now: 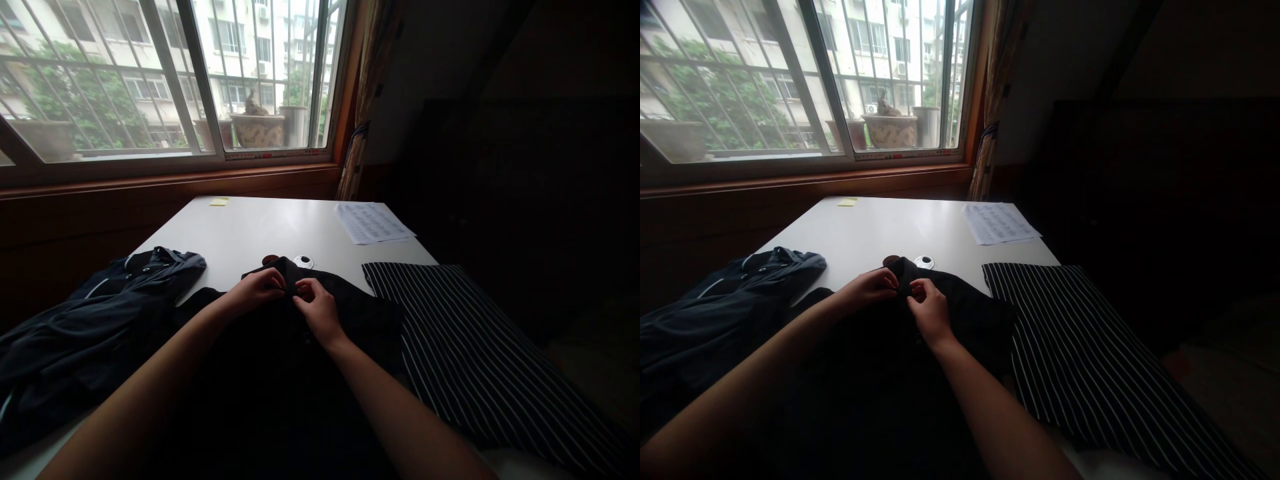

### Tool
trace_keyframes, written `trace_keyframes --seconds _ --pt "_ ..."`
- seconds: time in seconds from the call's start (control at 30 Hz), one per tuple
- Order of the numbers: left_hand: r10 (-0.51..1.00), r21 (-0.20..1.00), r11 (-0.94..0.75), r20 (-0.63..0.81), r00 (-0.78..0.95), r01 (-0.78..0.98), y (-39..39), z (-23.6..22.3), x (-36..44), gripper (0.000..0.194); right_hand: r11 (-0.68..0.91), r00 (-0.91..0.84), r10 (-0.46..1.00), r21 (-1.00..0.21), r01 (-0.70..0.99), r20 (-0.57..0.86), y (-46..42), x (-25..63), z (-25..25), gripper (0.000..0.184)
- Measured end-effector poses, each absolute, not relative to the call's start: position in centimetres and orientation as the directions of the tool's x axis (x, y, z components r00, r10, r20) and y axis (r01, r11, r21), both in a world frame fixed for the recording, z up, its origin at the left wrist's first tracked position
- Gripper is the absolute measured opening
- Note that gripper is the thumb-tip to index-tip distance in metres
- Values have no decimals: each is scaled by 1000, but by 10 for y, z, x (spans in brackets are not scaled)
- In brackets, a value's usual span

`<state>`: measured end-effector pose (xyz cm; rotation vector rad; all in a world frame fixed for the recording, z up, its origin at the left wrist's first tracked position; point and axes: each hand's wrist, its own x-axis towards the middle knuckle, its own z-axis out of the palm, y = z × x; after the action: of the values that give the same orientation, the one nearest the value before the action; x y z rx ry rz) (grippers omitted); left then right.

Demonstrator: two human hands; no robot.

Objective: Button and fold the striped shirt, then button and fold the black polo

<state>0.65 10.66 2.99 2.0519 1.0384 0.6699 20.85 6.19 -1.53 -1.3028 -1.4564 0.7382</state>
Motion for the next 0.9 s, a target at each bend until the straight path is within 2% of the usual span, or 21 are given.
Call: trace_keyframes --seconds 0.23,0.5,0.6,0.73,0.9 --pt "902 896 -268 105 418 355 97 7 21 23 221 80 967 -948 227 244 64 210 -15 25" --pt "921 881 -308 181 345 359 89 -3 22 19 200 64 976 -972 121 209 64 213 -14 25" --pt "928 884 -297 178 328 360 86 -2 23 18 213 106 968 -968 134 228 63 213 -15 25" --pt "909 872 -320 172 378 371 85 3 21 18 215 146 958 -955 204 247 61 211 -14 24" --pt "840 865 -355 130 527 354 89 13 8 26 227 112 959 -941 252 262 59 211 -12 24"
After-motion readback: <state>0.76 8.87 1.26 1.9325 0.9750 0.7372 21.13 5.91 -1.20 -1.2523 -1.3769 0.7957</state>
